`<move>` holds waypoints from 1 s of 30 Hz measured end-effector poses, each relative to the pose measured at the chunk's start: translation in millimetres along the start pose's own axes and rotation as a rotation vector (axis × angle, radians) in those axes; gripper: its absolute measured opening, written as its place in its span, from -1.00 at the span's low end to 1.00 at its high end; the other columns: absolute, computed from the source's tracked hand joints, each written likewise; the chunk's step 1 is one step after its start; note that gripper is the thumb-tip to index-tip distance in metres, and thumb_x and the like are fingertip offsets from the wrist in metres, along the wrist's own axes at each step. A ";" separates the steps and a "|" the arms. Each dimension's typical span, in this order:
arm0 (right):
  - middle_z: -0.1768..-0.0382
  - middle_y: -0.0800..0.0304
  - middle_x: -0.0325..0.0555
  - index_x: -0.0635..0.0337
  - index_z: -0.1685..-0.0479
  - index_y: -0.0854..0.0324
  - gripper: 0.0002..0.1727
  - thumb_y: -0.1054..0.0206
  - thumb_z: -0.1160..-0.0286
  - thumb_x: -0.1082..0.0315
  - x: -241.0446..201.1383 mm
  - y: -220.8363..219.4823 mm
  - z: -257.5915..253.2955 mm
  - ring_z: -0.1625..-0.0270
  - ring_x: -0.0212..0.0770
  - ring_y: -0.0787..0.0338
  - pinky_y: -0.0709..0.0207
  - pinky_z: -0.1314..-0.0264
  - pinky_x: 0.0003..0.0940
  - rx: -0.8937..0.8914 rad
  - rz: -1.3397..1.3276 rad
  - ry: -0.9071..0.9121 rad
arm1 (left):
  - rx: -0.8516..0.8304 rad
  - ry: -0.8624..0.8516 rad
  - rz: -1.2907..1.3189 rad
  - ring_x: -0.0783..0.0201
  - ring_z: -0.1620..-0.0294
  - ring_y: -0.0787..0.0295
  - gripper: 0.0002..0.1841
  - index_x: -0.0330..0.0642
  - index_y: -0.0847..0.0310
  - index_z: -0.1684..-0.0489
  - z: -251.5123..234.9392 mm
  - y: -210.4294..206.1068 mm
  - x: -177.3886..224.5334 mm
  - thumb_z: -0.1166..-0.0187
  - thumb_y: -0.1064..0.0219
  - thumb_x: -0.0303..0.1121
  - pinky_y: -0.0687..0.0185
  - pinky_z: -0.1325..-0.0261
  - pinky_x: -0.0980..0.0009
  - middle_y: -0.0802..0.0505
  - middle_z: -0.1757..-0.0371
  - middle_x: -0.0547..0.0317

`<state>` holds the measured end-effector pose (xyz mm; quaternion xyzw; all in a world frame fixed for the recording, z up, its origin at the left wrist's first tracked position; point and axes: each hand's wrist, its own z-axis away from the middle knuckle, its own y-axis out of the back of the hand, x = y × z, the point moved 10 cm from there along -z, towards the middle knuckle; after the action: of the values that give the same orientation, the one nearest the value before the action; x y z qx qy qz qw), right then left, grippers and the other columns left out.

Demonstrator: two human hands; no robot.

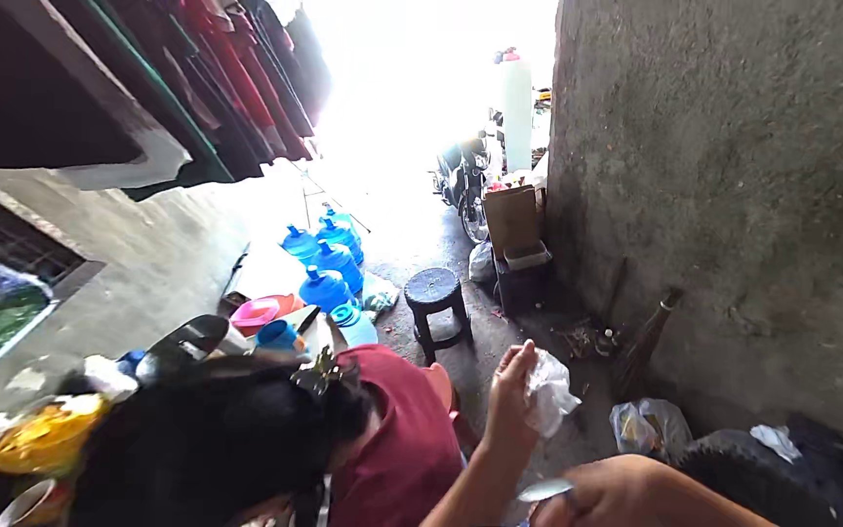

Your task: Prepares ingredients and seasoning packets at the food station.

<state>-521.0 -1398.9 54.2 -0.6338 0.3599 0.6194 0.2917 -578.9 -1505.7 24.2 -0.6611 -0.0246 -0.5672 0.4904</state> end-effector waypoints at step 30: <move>0.59 -0.54 -0.26 0.23 0.05 -0.47 -0.99 -0.17 -0.75 0.49 285.4 574.4 -19.0 0.73 -0.53 -0.30 -0.05 0.72 -0.62 0.979 -0.693 -0.636 | 0.591 0.278 0.019 0.21 0.06 -0.78 -0.64 -0.45 -0.41 -0.30 -411.8 98.4 -112.0 -0.89 -0.02 -0.26 -0.72 -0.08 0.28 -0.80 0.04 -0.09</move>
<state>-987.2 -1769.3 -184.8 -0.2945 0.2717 0.4122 0.8183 -859.6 -1776.4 -174.9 -0.4065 -0.1146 -0.6158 0.6652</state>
